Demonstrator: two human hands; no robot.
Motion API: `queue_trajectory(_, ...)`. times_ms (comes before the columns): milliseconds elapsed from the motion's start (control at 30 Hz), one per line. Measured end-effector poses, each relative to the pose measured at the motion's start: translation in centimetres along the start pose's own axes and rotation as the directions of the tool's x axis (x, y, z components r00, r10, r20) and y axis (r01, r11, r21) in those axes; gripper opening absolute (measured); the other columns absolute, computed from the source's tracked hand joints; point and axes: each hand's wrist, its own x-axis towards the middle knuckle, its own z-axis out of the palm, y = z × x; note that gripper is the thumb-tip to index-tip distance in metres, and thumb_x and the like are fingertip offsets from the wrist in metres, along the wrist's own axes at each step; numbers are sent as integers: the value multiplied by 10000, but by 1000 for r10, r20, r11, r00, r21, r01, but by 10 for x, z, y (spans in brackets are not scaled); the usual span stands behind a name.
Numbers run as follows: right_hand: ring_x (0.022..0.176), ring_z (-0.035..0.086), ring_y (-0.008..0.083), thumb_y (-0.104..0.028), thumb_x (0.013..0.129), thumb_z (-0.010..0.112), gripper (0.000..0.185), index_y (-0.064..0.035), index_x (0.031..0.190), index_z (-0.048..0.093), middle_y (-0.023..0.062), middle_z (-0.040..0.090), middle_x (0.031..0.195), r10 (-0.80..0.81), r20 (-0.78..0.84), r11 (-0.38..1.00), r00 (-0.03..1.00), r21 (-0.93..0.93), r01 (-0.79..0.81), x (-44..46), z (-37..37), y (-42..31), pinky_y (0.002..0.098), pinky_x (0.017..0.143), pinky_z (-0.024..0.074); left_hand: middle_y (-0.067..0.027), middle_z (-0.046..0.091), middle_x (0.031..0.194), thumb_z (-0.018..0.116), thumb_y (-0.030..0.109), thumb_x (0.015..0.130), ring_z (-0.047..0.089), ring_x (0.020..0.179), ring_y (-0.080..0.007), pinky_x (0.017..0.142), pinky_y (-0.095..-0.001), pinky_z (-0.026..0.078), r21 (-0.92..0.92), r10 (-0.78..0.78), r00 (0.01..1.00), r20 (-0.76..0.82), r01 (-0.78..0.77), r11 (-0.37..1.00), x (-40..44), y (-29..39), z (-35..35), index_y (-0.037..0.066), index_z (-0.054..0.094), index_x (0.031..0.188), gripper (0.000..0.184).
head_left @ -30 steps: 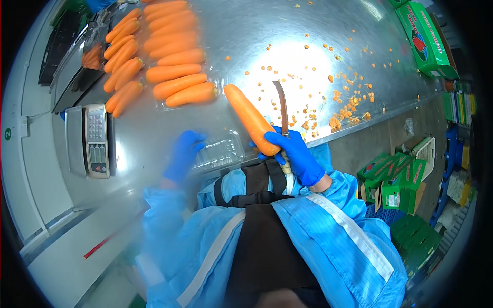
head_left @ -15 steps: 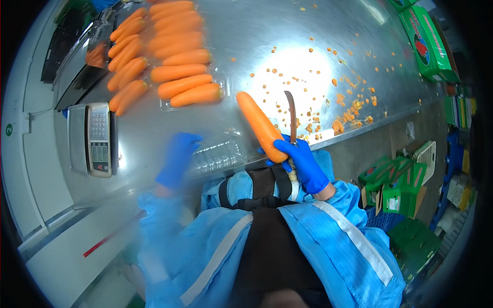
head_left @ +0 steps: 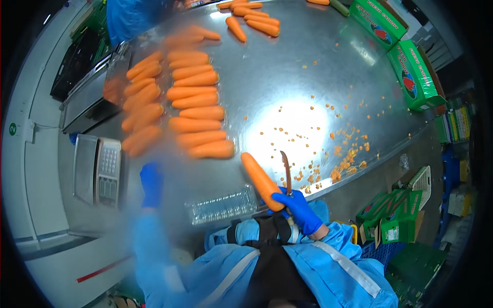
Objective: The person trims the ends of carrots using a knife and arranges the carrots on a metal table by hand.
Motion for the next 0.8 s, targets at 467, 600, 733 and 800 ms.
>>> queue_trajectory(467, 861, 649, 118, -161, 933, 619, 437, -53, 1348, 538, 76, 684, 1030, -114, 345, 931, 932, -289, 221, 43, 105, -29, 256, 751, 523, -166, 605, 1162, 586, 225, 936, 601, 1038, -301, 939, -414, 472, -921, -152, 928, 339, 360, 149, -11, 69, -76, -6, 435, 1364, 509)
queue_trajectory(600, 738, 670, 120, -190, 941, 592, 371, -63, 1290, 590, 92, 707, 1017, -23, 171, 956, 985, -284, 71, 50, 91, -29, 184, 547, 436, -143, 617, 1086, 653, 151, 880, 599, 975, -303, 894, -393, 471, -260, 252, 958, -135, -280, 924, 5, 25, -106, 54, 492, 1353, 509)
queue_trajectory(733, 708, 662, 107, -193, 938, 585, 347, -68, 1260, 617, 82, 714, 994, -82, 115, 940, 990, -321, 115, 51, 76, -25, 174, 506, 407, -146, 602, 1076, 701, 158, 800, 575, 1000, -327, 891, -417, 450, -195, 249, 962, 110, -224, 955, -12, -23, -57, 106, 524, 1339, 570)
queue_trajectory(800, 712, 658, 110, -186, 934, 590, 333, -58, 1239, 629, 74, 711, 993, -87, 62, 926, 994, -364, 103, 50, 63, -21, 183, 516, 423, -144, 600, 1092, 724, 157, 759, 566, 1025, -331, 897, -430, 440, -224, 253, 956, 150, -217, 950, -19, -26, -39, 116, 533, 1330, 603)
